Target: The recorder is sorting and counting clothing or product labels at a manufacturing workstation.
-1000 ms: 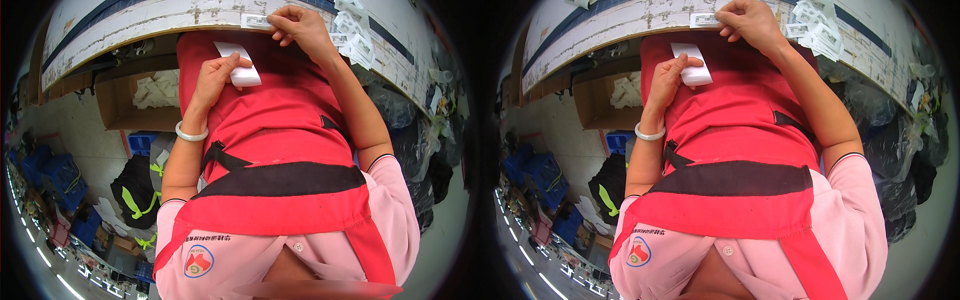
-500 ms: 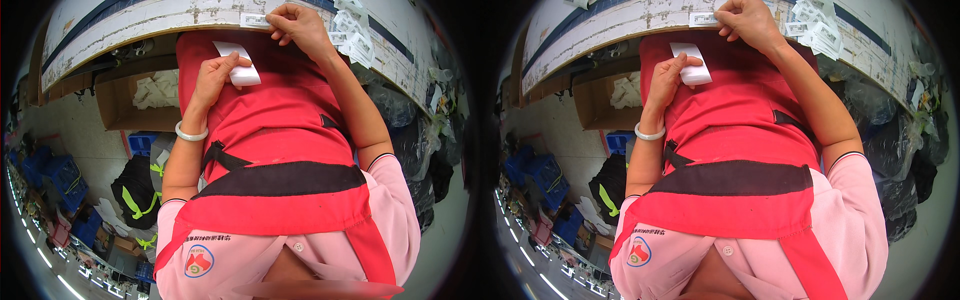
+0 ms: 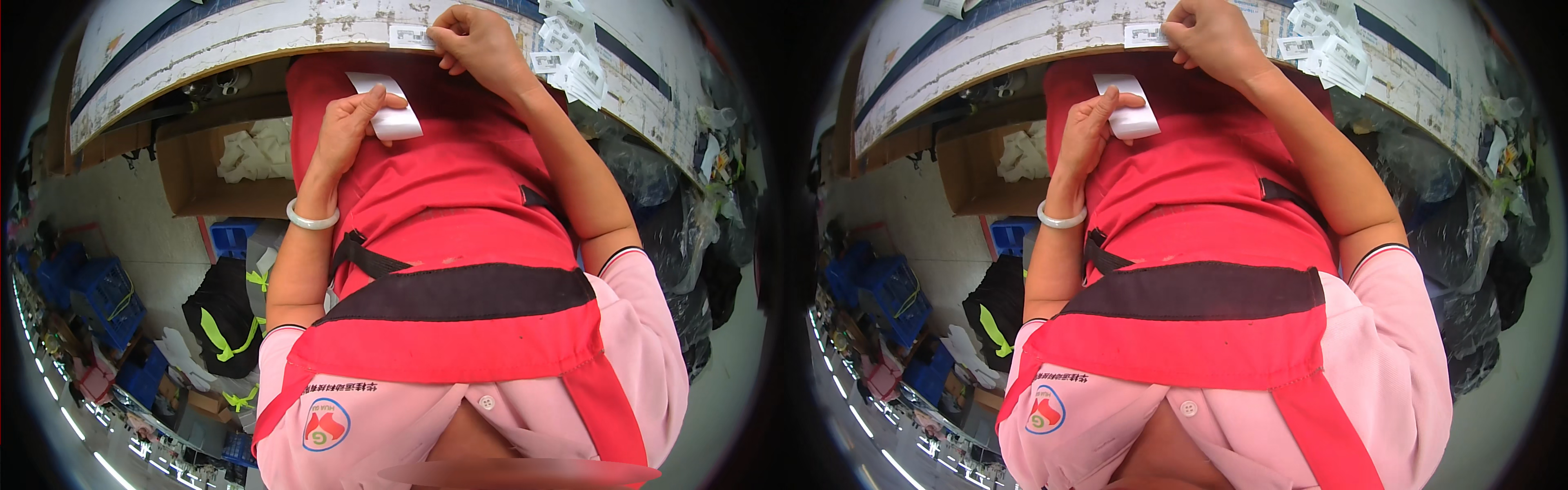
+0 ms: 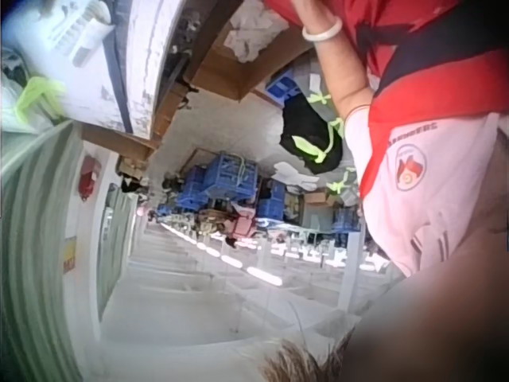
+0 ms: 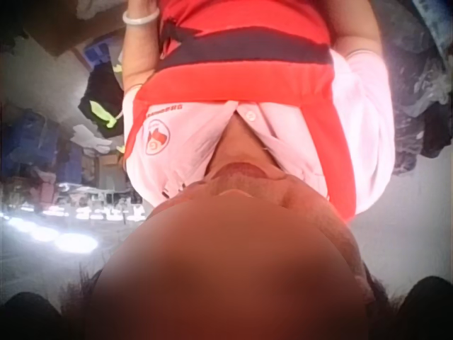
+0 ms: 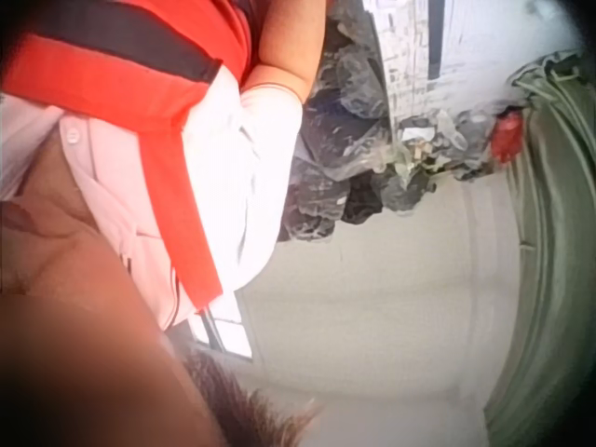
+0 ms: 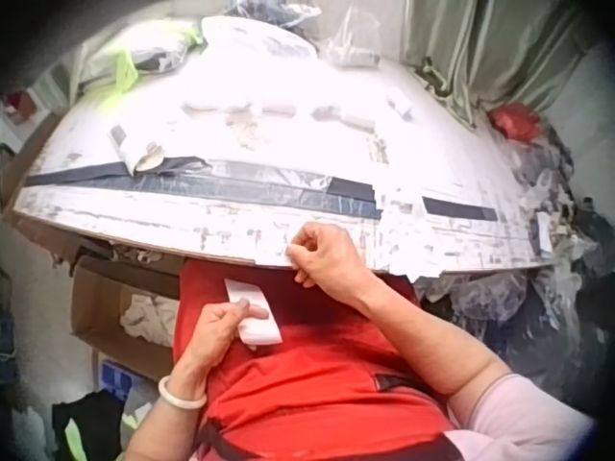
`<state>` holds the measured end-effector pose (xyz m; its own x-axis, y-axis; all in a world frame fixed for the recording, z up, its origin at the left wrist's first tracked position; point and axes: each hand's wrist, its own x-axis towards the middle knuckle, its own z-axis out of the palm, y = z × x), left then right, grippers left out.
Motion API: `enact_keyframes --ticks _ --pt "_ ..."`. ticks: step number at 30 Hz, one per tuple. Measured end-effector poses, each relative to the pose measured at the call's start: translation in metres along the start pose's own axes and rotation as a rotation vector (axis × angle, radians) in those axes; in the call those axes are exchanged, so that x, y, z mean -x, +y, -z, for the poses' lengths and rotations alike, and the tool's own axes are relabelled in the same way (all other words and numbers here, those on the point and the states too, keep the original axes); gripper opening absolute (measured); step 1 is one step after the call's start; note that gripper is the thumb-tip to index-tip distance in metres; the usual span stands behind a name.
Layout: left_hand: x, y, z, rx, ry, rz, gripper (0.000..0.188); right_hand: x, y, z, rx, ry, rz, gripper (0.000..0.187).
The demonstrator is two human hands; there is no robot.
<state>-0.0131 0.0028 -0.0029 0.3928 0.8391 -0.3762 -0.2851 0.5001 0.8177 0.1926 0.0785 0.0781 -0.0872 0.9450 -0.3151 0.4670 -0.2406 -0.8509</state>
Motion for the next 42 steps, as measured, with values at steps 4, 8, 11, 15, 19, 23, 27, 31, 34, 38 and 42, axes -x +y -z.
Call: enact_keyframes --ticks 4,8,11,15,19,23,27,31,34,38,42 --pt "-0.003 -0.002 0.0 0.04 -0.018 -0.001 0.045 -0.007 0.029 0.019 -0.281 -0.045 -0.084 0.017" --pt "-0.002 -0.002 0.002 0.036 0.003 0.009 0.045 -0.008 0.045 0.028 -0.674 -0.205 -0.149 0.017" --pt "-0.005 -0.002 -0.001 0.061 -0.001 0.026 0.038 0.002 0.043 0.034 -0.813 -0.267 -0.19 0.017" --pt "0.0 -0.001 -0.002 -0.06 0.028 0.005 0.026 0.022 0.049 0.076 -0.886 -0.239 -0.101 0.016" --pt "0.012 0.003 0.004 0.005 0.101 -0.011 0.022 0.06 0.053 0.154 -0.457 0.234 0.06 0.019" --pt "0.029 0.011 0.025 0.069 0.163 -0.016 0.023 0.078 0.087 0.185 -0.089 0.429 -0.001 0.018" --pt "0.056 0.007 0.083 0.27 0.336 -0.027 0.029 0.067 0.133 0.167 0.107 0.421 -0.13 0.026" --pt "0.077 -0.027 0.168 0.468 0.327 -0.076 0.032 0.068 0.13 0.163 0.326 0.504 -0.123 0.034" --pt "0.075 -0.068 0.212 0.486 0.615 0.083 0.037 0.07 0.133 0.167 0.343 0.535 -0.108 0.039" --pt "0.104 -0.107 0.276 -0.434 1.011 0.339 0.077 0.07 0.115 0.161 0.313 0.502 -0.051 0.047" --pt "0.085 -0.076 0.257 -1.008 0.901 0.114 0.055 0.085 0.112 0.167 0.359 0.474 0.063 0.046"
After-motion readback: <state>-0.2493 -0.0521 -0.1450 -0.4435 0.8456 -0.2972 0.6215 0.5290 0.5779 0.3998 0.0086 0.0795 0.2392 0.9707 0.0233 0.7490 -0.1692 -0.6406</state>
